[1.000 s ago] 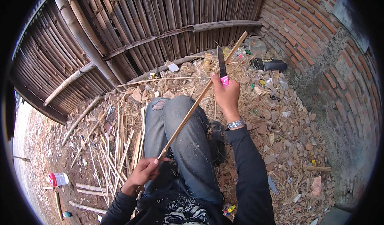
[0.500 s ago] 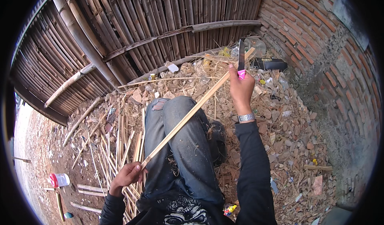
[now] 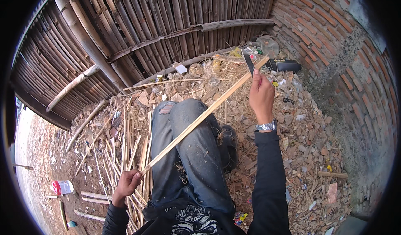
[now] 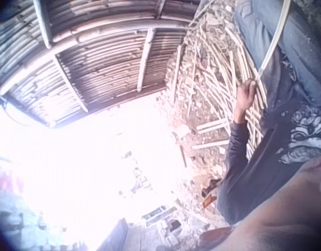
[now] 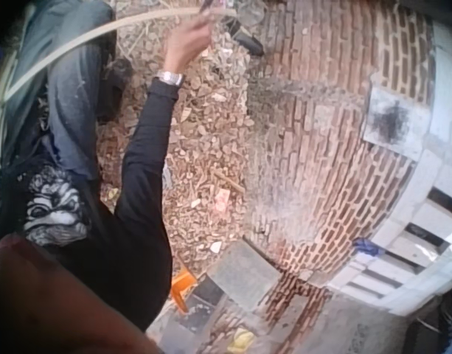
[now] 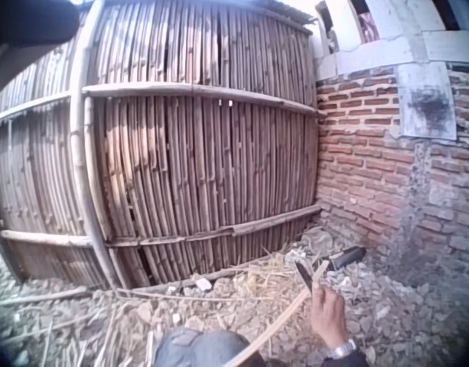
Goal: The person shaves a thin strip of bamboo by hand using a knife, making repeated scraping motions along the length of the wood to remove material.
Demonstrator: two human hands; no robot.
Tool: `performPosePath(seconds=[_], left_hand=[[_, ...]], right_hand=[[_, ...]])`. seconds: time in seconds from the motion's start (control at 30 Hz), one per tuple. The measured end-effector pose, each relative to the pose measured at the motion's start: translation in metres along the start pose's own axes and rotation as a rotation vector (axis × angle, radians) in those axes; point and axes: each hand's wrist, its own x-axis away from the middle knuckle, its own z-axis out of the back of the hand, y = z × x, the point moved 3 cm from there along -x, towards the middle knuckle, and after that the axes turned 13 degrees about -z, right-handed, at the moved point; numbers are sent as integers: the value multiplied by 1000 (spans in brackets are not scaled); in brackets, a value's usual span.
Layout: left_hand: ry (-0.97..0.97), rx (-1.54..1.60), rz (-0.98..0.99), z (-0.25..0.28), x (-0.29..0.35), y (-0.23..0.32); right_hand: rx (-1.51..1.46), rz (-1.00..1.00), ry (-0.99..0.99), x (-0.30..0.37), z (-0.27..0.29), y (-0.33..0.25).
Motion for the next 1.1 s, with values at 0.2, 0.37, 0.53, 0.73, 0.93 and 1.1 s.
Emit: performPosePath(seconds=[0.2,0.37,0.53,0.73,0.93,1.1], left_hand=[[5,35,-48,-12,-9,3],[-13,120,33,-23,-7,-5],[6,213,56,-40,-23,6],[8,489,103,-73,-64,39],[-65,926,293,-79,-65,54],[-65,1073,452,-77,-52,59]], right_hand=[[78,32,-106,29,-30,6],[-101,89,-274,85,-47,-2],[-116,215,-494,146,-45,-31],[115,283,-696,154,-7,-53],[-83,344,-484,150,13,-56],[146,424,-792,170,16,-76]])
